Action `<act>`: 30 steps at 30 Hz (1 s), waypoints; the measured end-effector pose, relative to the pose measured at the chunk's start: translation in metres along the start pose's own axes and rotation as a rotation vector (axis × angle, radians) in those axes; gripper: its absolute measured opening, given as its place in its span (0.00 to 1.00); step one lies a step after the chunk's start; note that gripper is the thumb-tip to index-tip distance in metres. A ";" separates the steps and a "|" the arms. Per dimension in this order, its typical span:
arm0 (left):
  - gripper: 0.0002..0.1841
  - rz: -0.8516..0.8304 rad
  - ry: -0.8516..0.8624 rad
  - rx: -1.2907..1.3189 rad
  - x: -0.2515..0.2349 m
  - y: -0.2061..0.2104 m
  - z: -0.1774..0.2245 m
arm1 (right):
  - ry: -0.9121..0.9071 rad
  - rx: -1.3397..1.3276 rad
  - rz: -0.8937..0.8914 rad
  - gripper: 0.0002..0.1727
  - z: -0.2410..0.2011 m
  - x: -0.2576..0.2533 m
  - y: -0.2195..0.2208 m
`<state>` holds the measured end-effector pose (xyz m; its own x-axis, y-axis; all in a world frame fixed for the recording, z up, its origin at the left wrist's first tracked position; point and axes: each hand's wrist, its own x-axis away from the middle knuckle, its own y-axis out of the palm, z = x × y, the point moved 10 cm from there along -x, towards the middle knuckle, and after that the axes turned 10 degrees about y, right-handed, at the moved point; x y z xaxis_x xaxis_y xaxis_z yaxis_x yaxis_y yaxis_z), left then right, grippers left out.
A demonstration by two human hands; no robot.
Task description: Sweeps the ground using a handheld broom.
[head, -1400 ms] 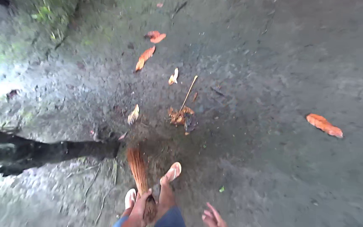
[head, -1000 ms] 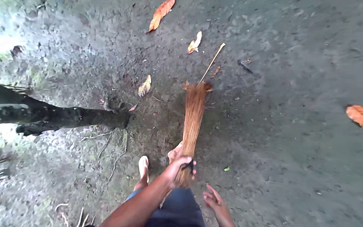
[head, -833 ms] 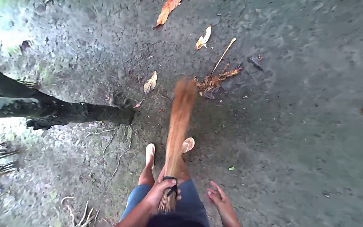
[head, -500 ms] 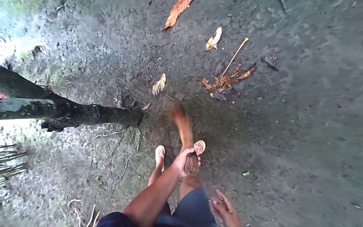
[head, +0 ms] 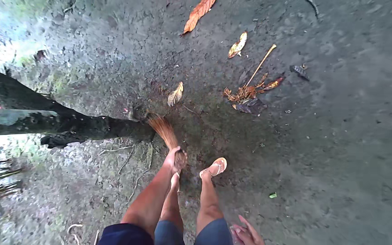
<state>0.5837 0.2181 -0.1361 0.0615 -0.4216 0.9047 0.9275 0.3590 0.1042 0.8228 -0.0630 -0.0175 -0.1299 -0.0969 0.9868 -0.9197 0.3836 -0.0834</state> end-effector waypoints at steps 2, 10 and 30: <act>0.19 -0.138 -0.040 -0.032 -0.013 0.020 0.002 | 0.021 0.002 0.009 0.34 0.007 -0.003 -0.004; 0.62 -0.429 0.066 -0.388 0.137 -0.015 -0.008 | 0.035 -0.009 -0.010 0.34 -0.004 -0.005 -0.010; 0.48 -0.261 0.053 -0.365 0.132 0.082 -0.044 | -0.001 -0.128 -0.005 0.34 -0.014 -0.002 -0.078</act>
<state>0.6842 0.1555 -0.0267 -0.1819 -0.5043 0.8442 0.9832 -0.0785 0.1650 0.8999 -0.0804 -0.0107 -0.1256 -0.1001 0.9870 -0.8658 0.4968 -0.0597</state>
